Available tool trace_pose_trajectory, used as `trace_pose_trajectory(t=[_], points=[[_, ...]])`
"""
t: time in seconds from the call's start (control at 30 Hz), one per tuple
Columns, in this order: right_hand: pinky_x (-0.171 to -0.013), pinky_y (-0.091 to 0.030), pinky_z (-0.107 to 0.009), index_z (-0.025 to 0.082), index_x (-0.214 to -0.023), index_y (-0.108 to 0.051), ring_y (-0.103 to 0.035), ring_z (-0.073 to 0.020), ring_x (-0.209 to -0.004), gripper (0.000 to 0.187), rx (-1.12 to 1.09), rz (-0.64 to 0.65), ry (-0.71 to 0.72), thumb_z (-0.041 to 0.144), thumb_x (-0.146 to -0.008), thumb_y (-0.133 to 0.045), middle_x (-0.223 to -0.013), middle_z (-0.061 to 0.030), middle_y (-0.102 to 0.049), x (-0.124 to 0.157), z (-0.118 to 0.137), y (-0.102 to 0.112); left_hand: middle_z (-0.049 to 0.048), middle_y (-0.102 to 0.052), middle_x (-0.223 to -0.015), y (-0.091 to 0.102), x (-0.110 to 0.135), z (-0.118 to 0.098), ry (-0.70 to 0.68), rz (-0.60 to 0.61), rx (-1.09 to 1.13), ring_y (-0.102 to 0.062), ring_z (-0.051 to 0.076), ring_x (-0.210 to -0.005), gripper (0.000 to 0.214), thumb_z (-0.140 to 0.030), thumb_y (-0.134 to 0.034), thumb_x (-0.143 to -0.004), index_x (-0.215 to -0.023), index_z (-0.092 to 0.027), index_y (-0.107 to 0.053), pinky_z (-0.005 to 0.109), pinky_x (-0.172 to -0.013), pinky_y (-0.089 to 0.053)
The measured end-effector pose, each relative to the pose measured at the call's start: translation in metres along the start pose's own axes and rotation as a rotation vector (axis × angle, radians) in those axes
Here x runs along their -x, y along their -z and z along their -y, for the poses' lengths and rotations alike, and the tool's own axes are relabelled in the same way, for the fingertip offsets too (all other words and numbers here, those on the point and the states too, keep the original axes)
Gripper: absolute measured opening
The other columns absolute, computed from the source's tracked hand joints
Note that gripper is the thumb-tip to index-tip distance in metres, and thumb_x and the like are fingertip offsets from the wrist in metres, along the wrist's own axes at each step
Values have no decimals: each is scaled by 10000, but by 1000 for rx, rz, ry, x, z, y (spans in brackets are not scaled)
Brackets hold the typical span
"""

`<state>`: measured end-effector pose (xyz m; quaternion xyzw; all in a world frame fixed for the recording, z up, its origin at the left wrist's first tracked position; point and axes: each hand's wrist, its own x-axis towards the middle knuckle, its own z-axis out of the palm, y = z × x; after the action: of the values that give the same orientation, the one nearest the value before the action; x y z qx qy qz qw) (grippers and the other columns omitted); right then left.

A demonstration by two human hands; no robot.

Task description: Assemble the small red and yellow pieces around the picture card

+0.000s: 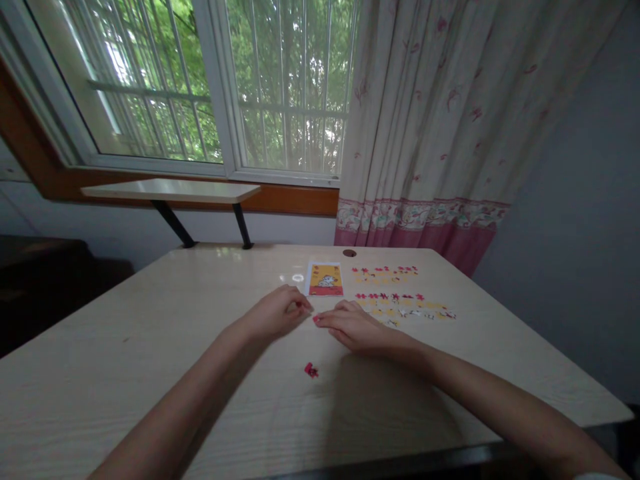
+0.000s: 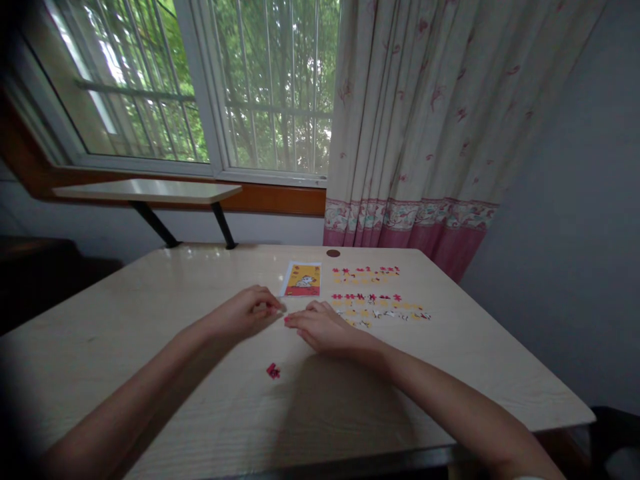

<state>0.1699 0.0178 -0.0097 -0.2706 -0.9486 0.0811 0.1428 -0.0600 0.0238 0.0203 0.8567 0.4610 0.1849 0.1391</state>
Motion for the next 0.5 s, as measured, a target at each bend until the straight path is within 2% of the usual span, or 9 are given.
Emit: trace_pose_trajectory(t=[0.1, 0.23, 0.37, 0.5], points=[[-952, -355, -379, 202, -1306, -531, -450, -217, -1099, 386, 52, 55, -2, 235, -949, -389, -1326, -57, -556, -2, -1, 0, 69, -688, -850, 5, 8, -10, -27, 97, -28, -591, 192, -830, 219, -254, -518, -836, -866, -179, -721, 302, -770, -453], [-950, -348, -376, 203, -1219, -599, -463, -216, -1079, 332, 84, 74, -3, 234, -937, -426, -1194, -71, -626, 5, 1, 4, 51, -681, -925, -1, 32, -23, -165, 172, 76, -585, 191, -906, 178, -248, -549, -847, -941, -207, -694, 317, -833, -445], [-890, -368, -361, 192, -1169, -619, -476, -215, -1012, 313, 133, 110, 38, 154, -903, -460, -1089, -89, -638, 21, 8, 10, 44, -648, -938, -7, 57, -26, -223, 204, 137, -568, 187, -934, 173, -273, -569, -866, -991, -242, -686, 313, -840, -438], [-816, -382, -340, 185, -1156, -617, -481, -203, -940, 321, 168, 131, 41, 102, -886, -464, -1007, -99, -626, 36, 15, 15, 46, -618, -919, -12, 69, -28, -222, 174, 85, -554, 185, -907, 159, -257, -554, -880, -953, -249, -694, 302, -807, -435]])
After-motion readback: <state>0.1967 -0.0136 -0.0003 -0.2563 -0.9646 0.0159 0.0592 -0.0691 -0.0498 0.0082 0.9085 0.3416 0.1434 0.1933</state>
